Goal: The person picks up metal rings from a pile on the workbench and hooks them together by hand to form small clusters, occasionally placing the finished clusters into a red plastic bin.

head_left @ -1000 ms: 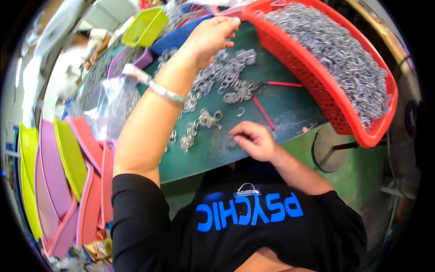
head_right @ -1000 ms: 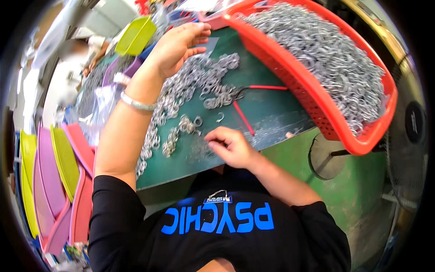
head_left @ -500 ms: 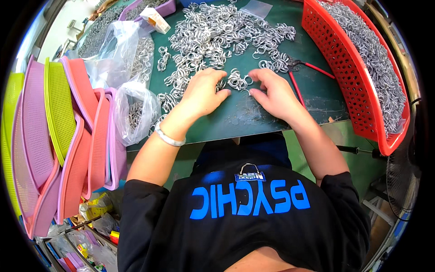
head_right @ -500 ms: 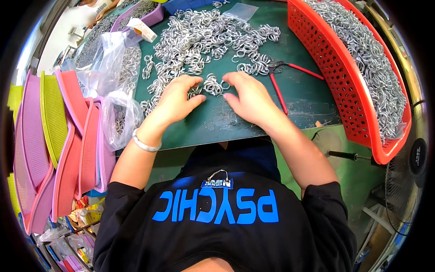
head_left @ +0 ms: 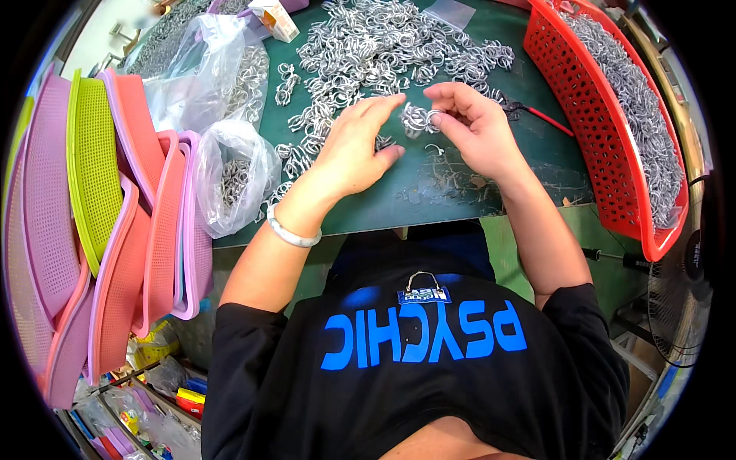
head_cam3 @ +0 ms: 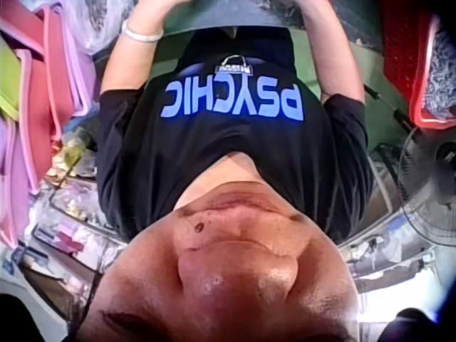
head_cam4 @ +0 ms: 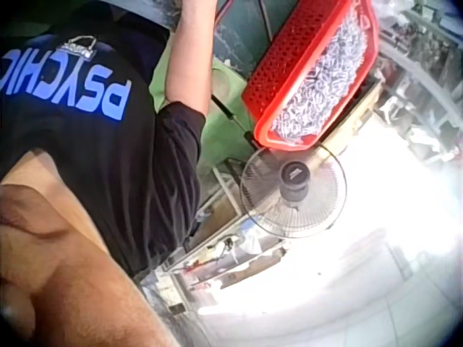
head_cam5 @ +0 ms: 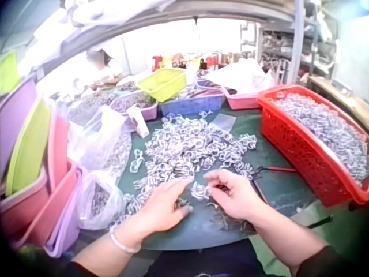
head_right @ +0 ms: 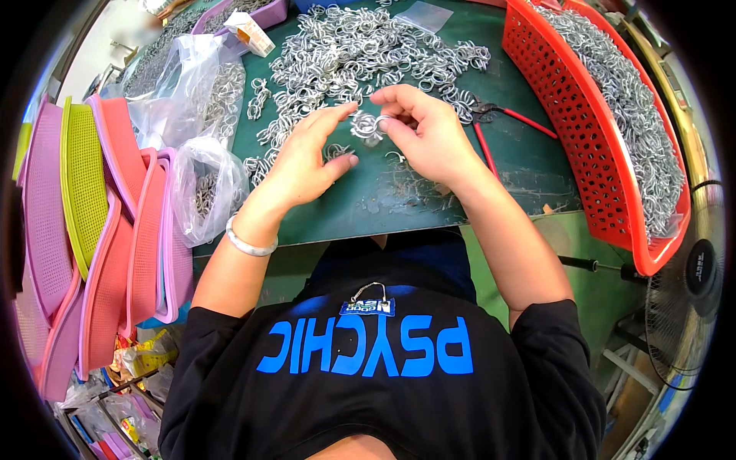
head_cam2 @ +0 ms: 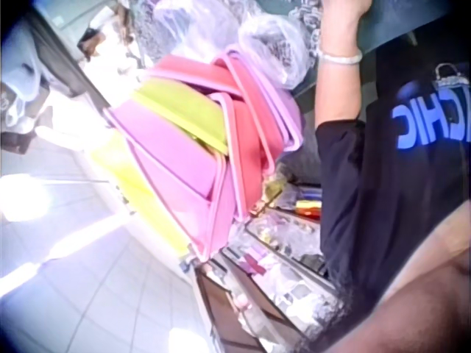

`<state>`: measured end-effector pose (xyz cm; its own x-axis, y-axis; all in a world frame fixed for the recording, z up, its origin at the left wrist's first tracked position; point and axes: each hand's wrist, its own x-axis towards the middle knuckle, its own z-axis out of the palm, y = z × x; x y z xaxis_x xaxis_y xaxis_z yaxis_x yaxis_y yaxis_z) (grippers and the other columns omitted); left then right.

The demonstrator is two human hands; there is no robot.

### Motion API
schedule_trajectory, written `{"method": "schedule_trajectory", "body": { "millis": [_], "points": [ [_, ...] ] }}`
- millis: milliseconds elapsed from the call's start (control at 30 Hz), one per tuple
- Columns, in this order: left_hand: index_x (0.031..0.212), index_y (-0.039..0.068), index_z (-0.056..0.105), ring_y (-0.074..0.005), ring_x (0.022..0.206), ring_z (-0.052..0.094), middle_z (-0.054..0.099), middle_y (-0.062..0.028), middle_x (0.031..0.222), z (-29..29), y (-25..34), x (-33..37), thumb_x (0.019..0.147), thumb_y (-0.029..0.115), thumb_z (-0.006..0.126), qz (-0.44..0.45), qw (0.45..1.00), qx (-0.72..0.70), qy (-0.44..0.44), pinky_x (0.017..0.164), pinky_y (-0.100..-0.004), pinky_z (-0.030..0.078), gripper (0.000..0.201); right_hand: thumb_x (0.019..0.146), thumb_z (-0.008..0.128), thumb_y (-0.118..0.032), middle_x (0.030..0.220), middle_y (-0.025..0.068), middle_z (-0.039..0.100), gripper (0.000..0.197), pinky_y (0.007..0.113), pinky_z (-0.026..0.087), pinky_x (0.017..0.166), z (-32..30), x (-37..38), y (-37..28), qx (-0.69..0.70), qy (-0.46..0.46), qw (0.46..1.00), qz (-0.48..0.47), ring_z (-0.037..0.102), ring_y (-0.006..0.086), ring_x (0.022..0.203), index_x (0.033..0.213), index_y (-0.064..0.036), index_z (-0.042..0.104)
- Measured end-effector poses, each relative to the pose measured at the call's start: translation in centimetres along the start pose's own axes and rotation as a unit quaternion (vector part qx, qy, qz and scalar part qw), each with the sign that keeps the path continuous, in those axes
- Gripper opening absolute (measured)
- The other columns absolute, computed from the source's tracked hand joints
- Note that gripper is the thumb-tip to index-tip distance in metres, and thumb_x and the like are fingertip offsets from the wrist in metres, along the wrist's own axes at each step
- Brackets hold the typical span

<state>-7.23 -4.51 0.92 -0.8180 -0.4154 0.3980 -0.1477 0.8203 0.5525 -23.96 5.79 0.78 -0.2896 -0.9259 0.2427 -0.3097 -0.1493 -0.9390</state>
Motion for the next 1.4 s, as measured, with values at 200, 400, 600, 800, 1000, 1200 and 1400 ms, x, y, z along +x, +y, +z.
{"method": "schedule_trajectory", "body": {
  "millis": [200,400,600,800,1000,1200,1400],
  "points": [
    [0.113,0.003,0.048,-0.0222,0.094,0.055,0.056,-0.0113,0.103,0.4,0.1,0.1,0.071,0.012,0.066,-0.070,0.976,-0.206,-0.020,0.079,-0.0316,0.044,0.046,0.083,0.051,-0.001,0.085,0.0021,0.057,0.023,0.021,0.045,0.064,-0.3,0.1,-1.8,0.174,-0.053,0.981,0.061,0.053,0.0067,0.073,0.106,-0.0001,0.053],
    [0.105,0.001,0.052,-0.0055,0.079,0.050,0.056,-0.0007,0.090,1.2,0.2,0.7,0.076,-0.001,0.059,-0.181,0.915,-0.349,-0.090,0.070,-0.0202,0.042,0.029,0.083,0.050,-0.002,0.081,0.0019,0.056,0.022,0.020,0.044,0.058,-0.9,0.4,-1.5,0.203,-0.062,0.971,0.108,0.052,0.0069,0.065,0.106,-0.0001,0.052],
    [0.097,0.001,0.052,-0.0068,0.077,0.054,0.056,-0.0007,0.086,0.5,1.0,0.8,0.076,0.000,0.062,-0.201,0.893,-0.391,-0.098,0.068,-0.0196,0.044,0.023,0.085,0.047,-0.003,0.080,0.0040,0.056,0.019,0.021,0.044,0.055,-1.9,0.1,-0.8,0.316,-0.083,0.930,0.168,0.052,0.0084,0.061,0.102,0.0011,0.053],
    [0.091,0.002,0.051,-0.0091,0.076,0.056,0.057,-0.0024,0.085,0.4,1.3,0.9,0.075,0.001,0.065,-0.210,0.847,-0.479,-0.089,0.065,-0.0208,0.046,0.021,0.082,0.045,0.001,0.084,0.0066,0.057,0.022,0.023,0.046,0.055,-2.2,-0.4,0.4,0.410,-0.119,0.886,0.181,0.054,0.0112,0.064,0.103,0.0014,0.051],
    [0.093,0.002,0.050,-0.0119,0.070,0.058,0.058,-0.0041,0.083,0.5,1.7,1.0,0.076,0.004,0.065,-0.234,0.798,-0.549,-0.080,0.060,-0.0224,0.047,0.023,0.081,0.048,-0.002,0.089,0.0075,0.057,0.023,0.024,0.047,0.056,-2.1,-0.7,-1.2,0.466,-0.129,0.858,0.173,0.056,0.0122,0.069,0.103,0.0012,0.051],
    [0.100,0.001,0.050,-0.0109,0.070,0.058,0.059,-0.0062,0.086,0.4,2.2,1.1,0.077,0.004,0.064,-0.241,0.797,-0.549,-0.064,0.059,-0.0217,0.046,0.027,0.082,0.058,-0.011,0.083,0.0052,0.058,0.023,0.021,0.046,0.054,-1.3,-1.3,-1.5,0.358,-0.094,0.917,0.150,0.055,0.0087,0.067,0.100,0.0009,0.052],
    [0.113,-0.003,0.046,-0.0138,0.078,0.060,0.060,-0.0094,0.092,-0.2,2.6,0.9,0.082,0.005,0.054,-0.259,0.781,-0.555,-0.122,0.068,-0.0241,0.049,0.033,0.081,0.059,-0.008,0.077,0.0033,0.058,0.020,0.019,0.043,0.051,-1.4,-1.3,-2.0,0.313,-0.078,0.935,0.144,0.053,0.0061,0.064,0.097,0.0005,0.053]
  ]
}}
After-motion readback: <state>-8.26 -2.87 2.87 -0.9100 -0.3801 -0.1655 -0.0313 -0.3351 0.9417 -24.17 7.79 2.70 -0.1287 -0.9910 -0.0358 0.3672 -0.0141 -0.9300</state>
